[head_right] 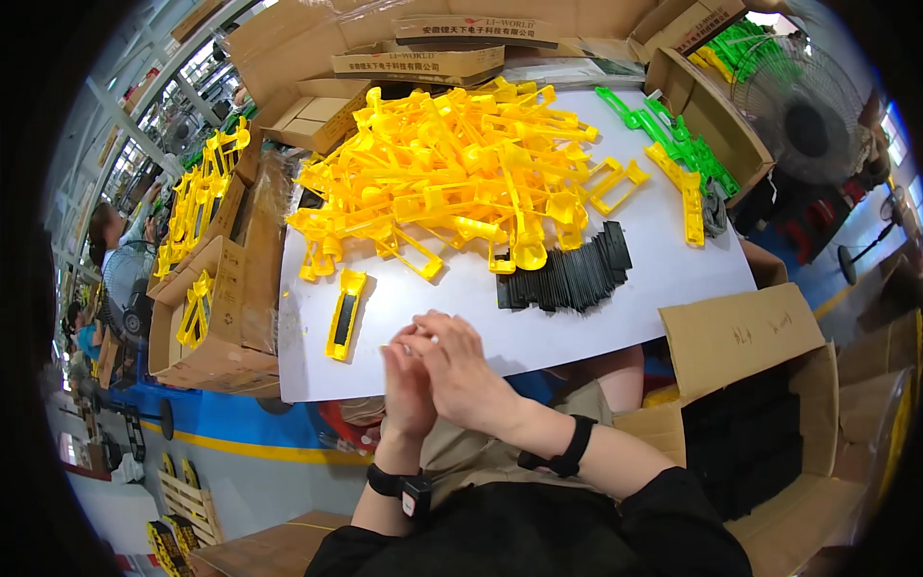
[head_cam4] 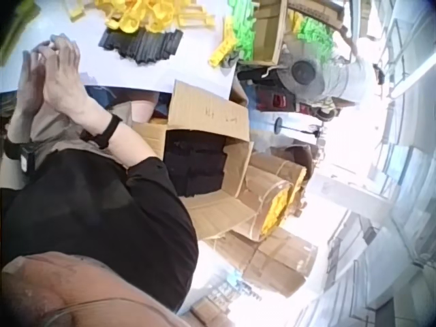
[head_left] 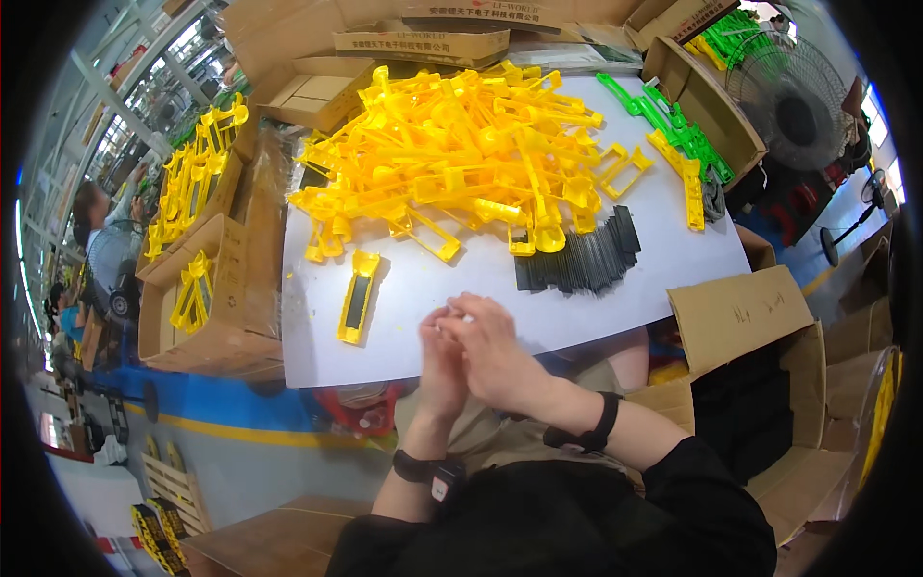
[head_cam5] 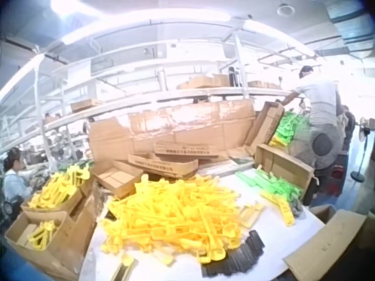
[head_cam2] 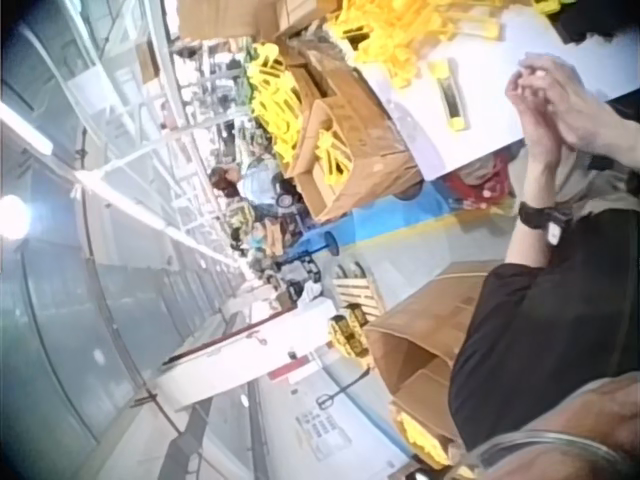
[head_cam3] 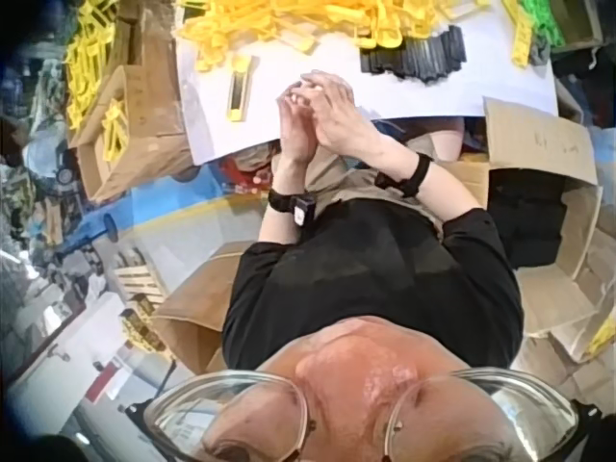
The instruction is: The recorder is assembling yellow handheld flashlights by inserting internal components into the plastic casing.
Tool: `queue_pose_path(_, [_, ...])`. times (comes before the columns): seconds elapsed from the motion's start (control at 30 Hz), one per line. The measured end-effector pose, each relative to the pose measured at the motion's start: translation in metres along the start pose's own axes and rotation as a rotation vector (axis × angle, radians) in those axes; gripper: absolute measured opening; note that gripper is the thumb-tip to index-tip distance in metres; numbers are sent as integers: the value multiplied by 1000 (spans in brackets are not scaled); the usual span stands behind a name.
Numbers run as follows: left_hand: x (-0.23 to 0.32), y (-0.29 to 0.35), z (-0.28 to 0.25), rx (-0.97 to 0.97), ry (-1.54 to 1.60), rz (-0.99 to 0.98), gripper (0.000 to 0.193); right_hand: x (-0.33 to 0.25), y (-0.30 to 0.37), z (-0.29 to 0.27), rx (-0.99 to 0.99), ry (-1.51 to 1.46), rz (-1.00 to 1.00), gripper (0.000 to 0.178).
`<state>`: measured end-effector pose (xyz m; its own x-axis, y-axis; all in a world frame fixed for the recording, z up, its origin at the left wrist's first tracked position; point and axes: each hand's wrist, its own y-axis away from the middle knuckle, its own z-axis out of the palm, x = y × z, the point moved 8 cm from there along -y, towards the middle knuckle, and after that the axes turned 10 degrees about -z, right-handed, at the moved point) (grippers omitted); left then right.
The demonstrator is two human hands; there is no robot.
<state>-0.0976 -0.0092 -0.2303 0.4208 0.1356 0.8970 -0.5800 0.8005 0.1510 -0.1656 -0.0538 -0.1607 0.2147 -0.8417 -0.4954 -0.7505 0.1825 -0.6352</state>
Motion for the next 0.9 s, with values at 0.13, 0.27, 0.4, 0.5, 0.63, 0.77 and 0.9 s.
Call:
queue_pose_path(0.13, [22, -1, -46, 110, 81, 89, 38, 18, -1, -39, 148, -44, 114, 43])
queue_pose_path(0.27, [-8, 5, -22, 56, -243, 8, 30, 0, -10, -30, 201, -323, -8, 36])
queue_pose_path(0.4, [1, 12, -21, 21, -373, 63, 33, -18, 0, 6, -52, -388, -141, 34])
queue_pose_path(0.5, [13, 16, -18, -6, -493, 107, 37, -12, -2, -8, 1, -382, -60, 35])
queue_pose_path(0.63, [54, 21, -14, 158, -324, 238, 32, 7, 6, -21, 212, -219, 109, 49])
queue_pose_path(0.77, [36, 24, 38, -28, -81, 126, 51, -8, 7, -8, 181, -111, -61, 65])
queue_pose_path(0.9, [20, 26, 29, -131, -736, -50, 35, 16, 0, -18, 6, -114, 57, 75])
